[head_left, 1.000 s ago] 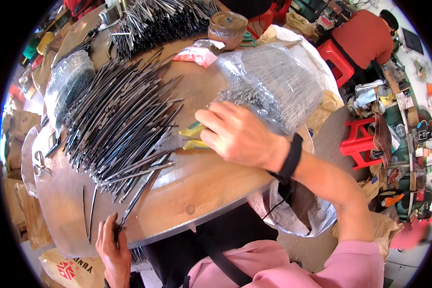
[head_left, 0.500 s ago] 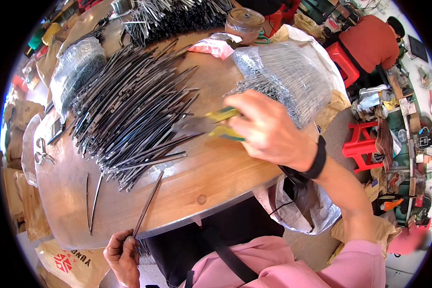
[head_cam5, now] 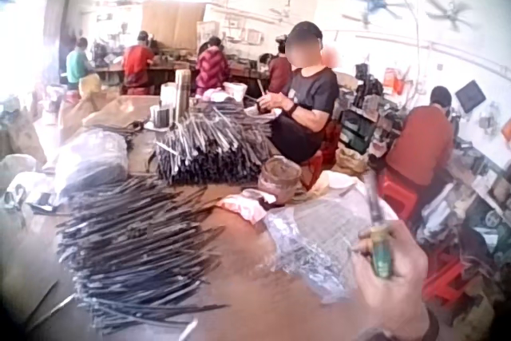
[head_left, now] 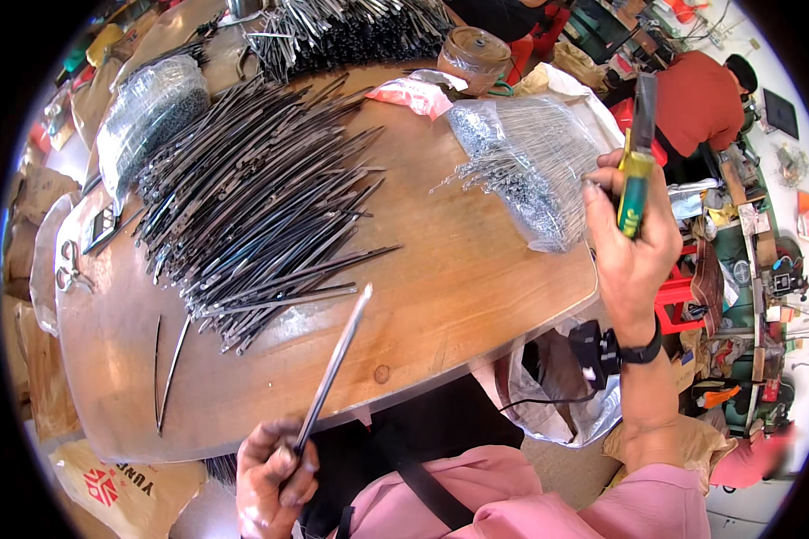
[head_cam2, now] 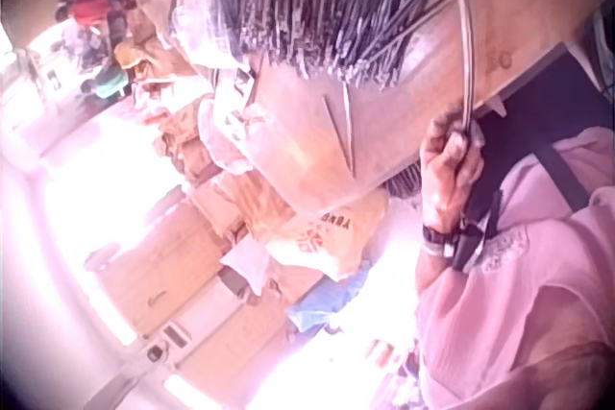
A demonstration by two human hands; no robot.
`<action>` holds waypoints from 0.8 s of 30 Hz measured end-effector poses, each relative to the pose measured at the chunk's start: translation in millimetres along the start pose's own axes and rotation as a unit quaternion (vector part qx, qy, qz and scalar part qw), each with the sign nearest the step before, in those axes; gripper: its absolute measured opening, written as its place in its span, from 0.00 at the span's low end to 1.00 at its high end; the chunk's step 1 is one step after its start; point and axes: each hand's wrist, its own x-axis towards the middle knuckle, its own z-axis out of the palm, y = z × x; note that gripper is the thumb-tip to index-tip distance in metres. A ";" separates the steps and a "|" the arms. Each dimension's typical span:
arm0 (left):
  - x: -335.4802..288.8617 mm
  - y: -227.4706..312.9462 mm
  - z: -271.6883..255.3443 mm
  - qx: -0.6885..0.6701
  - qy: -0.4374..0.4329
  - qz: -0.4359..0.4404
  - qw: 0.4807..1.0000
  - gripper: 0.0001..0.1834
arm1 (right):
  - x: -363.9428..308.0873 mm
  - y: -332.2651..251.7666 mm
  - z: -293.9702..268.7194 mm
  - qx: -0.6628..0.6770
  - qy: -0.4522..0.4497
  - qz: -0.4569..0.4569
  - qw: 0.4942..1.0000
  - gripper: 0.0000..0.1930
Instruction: The person uses pliers to cut and manipulate thin metal rods, then gathers a bundle of rods and places them into a container on the floor.
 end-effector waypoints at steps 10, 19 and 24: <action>24.3 -18.1 23.0 -0.176 -0.074 0.062 0.980 0.35 | -49.4 27.0 -53.3 0.254 0.052 0.326 0.909 0.09; 31.4 -16.3 38.7 -0.109 -0.085 0.045 0.989 0.15 | -119.4 12.4 -14.1 0.764 -0.037 0.491 0.417 0.09; 50.3 -8.5 38.7 0.128 -0.034 0.087 0.987 0.09 | -115.9 -19.6 29.3 0.759 -0.101 0.470 0.440 0.09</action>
